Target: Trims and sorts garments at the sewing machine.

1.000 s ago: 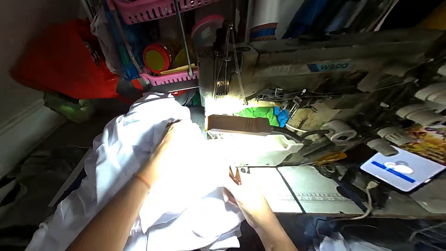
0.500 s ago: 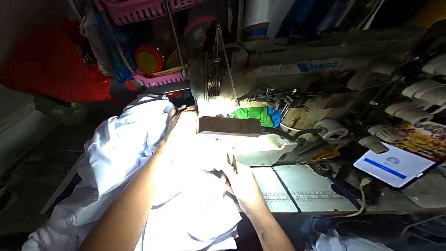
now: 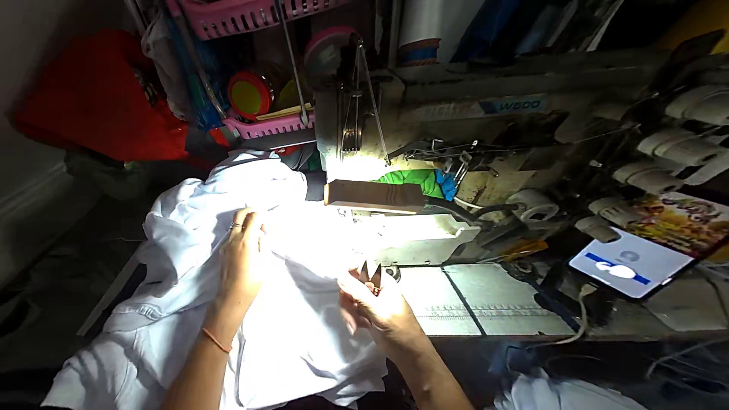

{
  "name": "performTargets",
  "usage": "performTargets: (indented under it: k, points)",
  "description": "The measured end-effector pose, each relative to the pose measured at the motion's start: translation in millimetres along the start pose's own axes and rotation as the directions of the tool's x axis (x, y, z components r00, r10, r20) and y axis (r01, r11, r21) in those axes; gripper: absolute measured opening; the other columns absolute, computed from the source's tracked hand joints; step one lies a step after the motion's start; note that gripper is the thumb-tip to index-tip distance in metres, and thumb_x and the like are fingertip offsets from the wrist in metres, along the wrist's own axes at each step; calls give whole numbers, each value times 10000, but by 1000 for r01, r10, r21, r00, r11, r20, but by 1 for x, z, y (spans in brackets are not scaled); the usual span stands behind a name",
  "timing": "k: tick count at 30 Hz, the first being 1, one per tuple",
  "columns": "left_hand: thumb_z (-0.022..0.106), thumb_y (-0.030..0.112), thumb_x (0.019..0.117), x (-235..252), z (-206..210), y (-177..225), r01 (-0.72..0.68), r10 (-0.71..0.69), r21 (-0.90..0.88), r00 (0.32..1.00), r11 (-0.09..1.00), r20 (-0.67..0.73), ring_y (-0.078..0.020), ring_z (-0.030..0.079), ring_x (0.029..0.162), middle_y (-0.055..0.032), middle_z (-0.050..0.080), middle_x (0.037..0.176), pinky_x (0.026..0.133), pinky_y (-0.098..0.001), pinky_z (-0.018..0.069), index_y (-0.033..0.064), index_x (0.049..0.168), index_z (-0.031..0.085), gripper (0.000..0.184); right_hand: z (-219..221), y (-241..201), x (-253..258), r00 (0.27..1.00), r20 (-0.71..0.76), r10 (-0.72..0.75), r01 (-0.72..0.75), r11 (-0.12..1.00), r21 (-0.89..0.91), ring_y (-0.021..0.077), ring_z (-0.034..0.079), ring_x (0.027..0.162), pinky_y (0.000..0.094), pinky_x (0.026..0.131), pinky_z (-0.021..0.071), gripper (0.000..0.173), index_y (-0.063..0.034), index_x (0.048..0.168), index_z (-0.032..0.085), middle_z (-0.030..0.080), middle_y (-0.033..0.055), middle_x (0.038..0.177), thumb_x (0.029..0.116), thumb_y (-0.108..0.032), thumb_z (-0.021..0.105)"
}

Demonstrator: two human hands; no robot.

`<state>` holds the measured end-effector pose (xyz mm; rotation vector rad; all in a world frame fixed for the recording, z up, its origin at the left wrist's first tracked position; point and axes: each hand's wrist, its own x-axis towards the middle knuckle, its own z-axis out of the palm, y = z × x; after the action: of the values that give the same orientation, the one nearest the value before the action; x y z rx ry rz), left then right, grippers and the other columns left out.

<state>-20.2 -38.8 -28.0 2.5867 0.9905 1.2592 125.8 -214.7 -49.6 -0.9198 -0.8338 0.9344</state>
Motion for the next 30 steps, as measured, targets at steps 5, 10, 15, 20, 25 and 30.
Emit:
performTargets:
  k: [5, 10, 15, 20, 25, 30]
  points:
    - [704, 188, 838, -5, -20, 57, 111, 22, -364, 939, 925, 342, -28, 594, 670, 44, 640, 764, 605, -240, 506, 115, 887, 715, 88, -5, -4, -12, 959, 112, -259, 282, 879, -385, -103, 454, 587, 80, 537, 393, 110, -52, 1012, 707, 613, -103, 750, 974, -137, 650]
    - [584, 179, 1016, -4, -2, 69, 555, 38, -397, 548, 731, 835, 56, 468, 538, 102, 593, 665, 528, -144, 403, 75, 867, 689, 210, -21, -1, -10, 992, -87, -90, 38, 877, -478, -11, 584, 670, 171, 612, 504, 193, -77, 1055, 683, 658, -57, 838, 954, -241, 669]
    - [537, 258, 1017, 7, -13, 69, 78, 146, -247, 622, 966, 769, -150, 582, 663, -41, 614, 743, 618, -363, 485, 57, 970, 690, 257, -19, -9, -2, 988, -152, -24, -78, 774, -628, -29, 547, 659, 170, 632, 467, 207, -63, 955, 718, 621, -58, 755, 956, -261, 659]
    - [696, 220, 862, 39, -52, 55, -576, 528, -90, 661, 812, 532, -251, 656, 650, -61, 628, 655, 566, -456, 513, 93, 739, 716, 177, -8, -26, 11, 982, -16, -190, 133, 743, -656, -38, 525, 614, 138, 580, 447, 132, -112, 909, 724, 591, -89, 692, 958, -223, 673]
    - [676, 267, 949, 105, -115, 80, -445, 47, 292, 608, 846, 792, -230, 588, 634, -27, 558, 642, 561, -457, 438, 140, 812, 645, 190, -19, -44, 43, 970, -151, -190, 35, 725, -688, 83, 513, 509, 243, 465, 470, 163, -84, 1156, 683, 653, 33, 849, 1014, -130, 617]
    - [662, 310, 905, 92, -107, 83, -601, 437, 20, 604, 799, 666, -156, 611, 737, 23, 607, 785, 603, -377, 473, 185, 798, 710, 172, -15, -29, 52, 1000, -22, -7, -7, 816, -578, 95, 526, 487, 240, 471, 465, 141, -73, 1063, 629, 562, 26, 638, 1009, -201, 606]
